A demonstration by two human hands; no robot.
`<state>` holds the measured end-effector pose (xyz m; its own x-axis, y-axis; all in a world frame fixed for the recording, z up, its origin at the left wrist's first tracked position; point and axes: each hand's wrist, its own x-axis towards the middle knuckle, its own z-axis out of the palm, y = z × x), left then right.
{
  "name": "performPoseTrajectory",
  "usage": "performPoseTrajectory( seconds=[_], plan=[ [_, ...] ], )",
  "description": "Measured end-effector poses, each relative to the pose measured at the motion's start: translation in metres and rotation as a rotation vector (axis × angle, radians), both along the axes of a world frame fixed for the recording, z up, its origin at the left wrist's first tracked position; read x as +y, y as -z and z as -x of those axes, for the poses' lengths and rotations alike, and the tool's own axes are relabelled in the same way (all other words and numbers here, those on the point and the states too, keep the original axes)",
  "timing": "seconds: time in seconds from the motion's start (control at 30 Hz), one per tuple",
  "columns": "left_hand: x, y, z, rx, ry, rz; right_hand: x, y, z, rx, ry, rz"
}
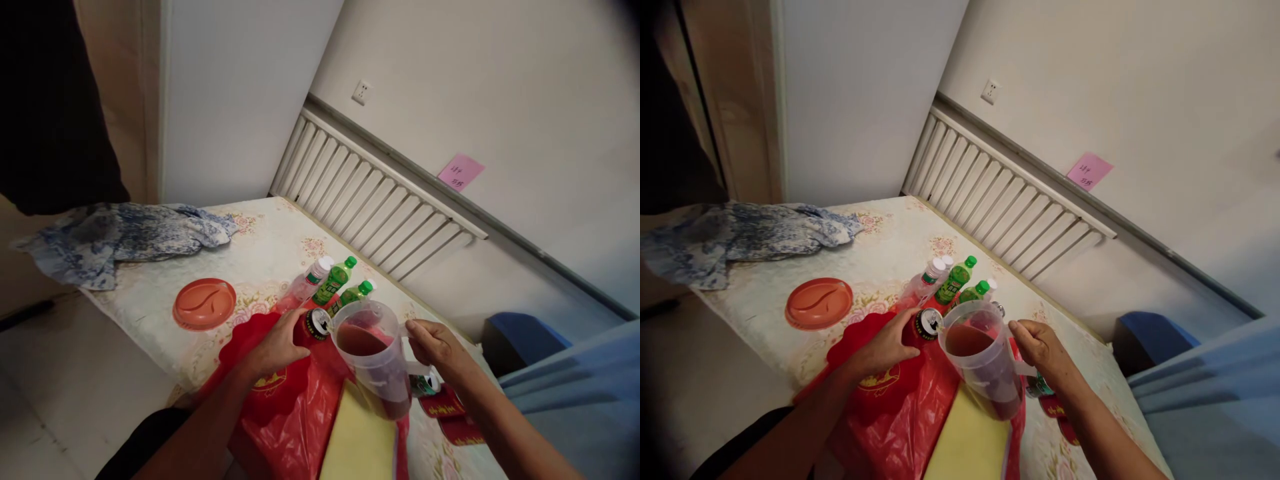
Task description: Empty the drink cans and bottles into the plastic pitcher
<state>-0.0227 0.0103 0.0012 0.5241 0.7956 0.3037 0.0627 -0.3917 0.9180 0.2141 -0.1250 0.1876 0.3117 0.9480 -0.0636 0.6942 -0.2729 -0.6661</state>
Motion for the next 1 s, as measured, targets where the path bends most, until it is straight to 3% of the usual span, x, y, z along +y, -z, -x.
performPoseTrajectory(
  seconds=[0.23, 0.5, 0.73, 1.0],
  plan=[
    [0.003, -0.001, 0.002, -0.016, -0.046, 0.024, -0.014, 0.031, -0.005, 0.381, 0.186, -0.236],
    [0.004, -0.007, 0.005, -0.037, -0.033, 0.096, -0.003, 0.07, 0.003, 0.833, 0.293, -0.588],
    [0.005, -0.01, 0.005, -0.019, -0.055, 0.109, 0.006, 0.102, 0.01, 0.978, 0.304, -0.7],
    [0.005, -0.009, 0.007, 0.019, -0.055, 0.142, -0.002, 0.135, -0.003, 0.989, 0.286, -0.743]
  ],
)
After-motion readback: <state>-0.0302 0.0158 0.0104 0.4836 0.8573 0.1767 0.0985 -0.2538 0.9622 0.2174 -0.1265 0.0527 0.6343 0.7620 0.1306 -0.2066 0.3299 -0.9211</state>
